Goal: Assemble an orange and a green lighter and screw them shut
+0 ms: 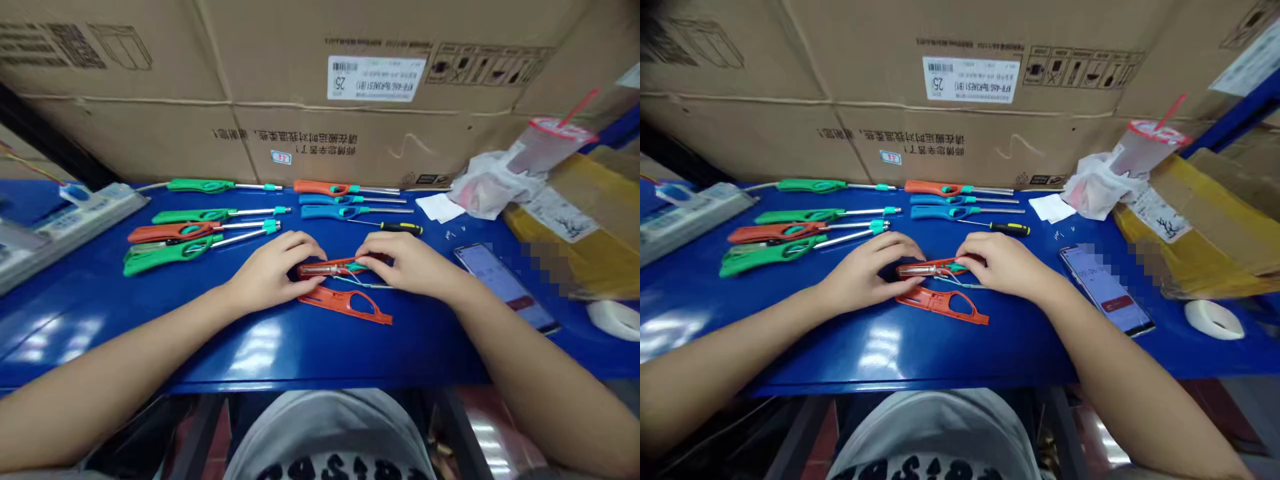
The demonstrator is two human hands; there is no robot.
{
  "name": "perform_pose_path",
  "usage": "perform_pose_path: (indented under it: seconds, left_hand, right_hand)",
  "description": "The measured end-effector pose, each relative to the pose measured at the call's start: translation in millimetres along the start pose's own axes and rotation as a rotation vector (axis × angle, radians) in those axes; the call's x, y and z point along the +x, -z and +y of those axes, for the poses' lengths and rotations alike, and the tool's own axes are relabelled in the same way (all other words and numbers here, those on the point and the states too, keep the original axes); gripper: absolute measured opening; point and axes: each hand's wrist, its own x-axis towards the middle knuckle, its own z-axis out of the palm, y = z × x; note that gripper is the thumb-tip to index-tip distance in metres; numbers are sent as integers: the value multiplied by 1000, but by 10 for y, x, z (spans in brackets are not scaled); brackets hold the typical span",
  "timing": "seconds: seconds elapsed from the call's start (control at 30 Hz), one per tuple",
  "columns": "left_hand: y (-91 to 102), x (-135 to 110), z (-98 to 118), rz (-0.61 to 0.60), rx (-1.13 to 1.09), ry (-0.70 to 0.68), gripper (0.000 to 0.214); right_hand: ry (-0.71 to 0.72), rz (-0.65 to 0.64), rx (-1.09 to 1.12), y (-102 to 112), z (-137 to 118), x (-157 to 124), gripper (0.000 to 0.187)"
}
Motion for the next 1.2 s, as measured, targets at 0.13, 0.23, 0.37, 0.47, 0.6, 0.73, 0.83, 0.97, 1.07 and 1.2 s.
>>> perform_pose_path:
  seconds: [0.13, 0.23, 0.37, 0.47, 0.6, 0.73, 0.83, 0.97, 1.07, 1.2]
  left_hand:
    - [-17, -3, 25, 7, -2, 22, 22]
    - [-25, -22, 28, -2, -10, 71, 25]
    - [-45, -28, 8, -29, -16, 111, 31]
    - [-65, -13, -8, -51, -9, 117, 32]
    - [-70, -10, -18, -32, -18, 107, 40]
    - [-57, -9, -17, 12, -10, 136, 48]
    - [-53, 10, -8, 57, -13, 123, 37]
    - [-35, 27, 12, 96, 37, 99, 20]
    - [-12, 19, 28, 49, 61, 77, 15]
    - [-4, 7, 38, -42, 42, 47, 17]
  right_hand:
    - [25, 106, -119, 34, -33, -21, 17]
    - [55, 149, -201, 44, -55, -28, 19]
    - [44, 110, -206, 35, -61, -27, 18]
    - [7, 91, -192, 18, -38, -22, 16]
    - [-49, 146, -160, 2, 1, -17, 16]
    - [-183, 138, -182, -13, 31, -11, 18]
    - [-231, 101, -259, -30, 60, 0, 18]
    - [-134, 187, -373, -2, 93, 6, 18]
    - [6, 138, -328, 57, 90, -14, 17]
    - [95, -32, -169, 76, 83, -46, 17]
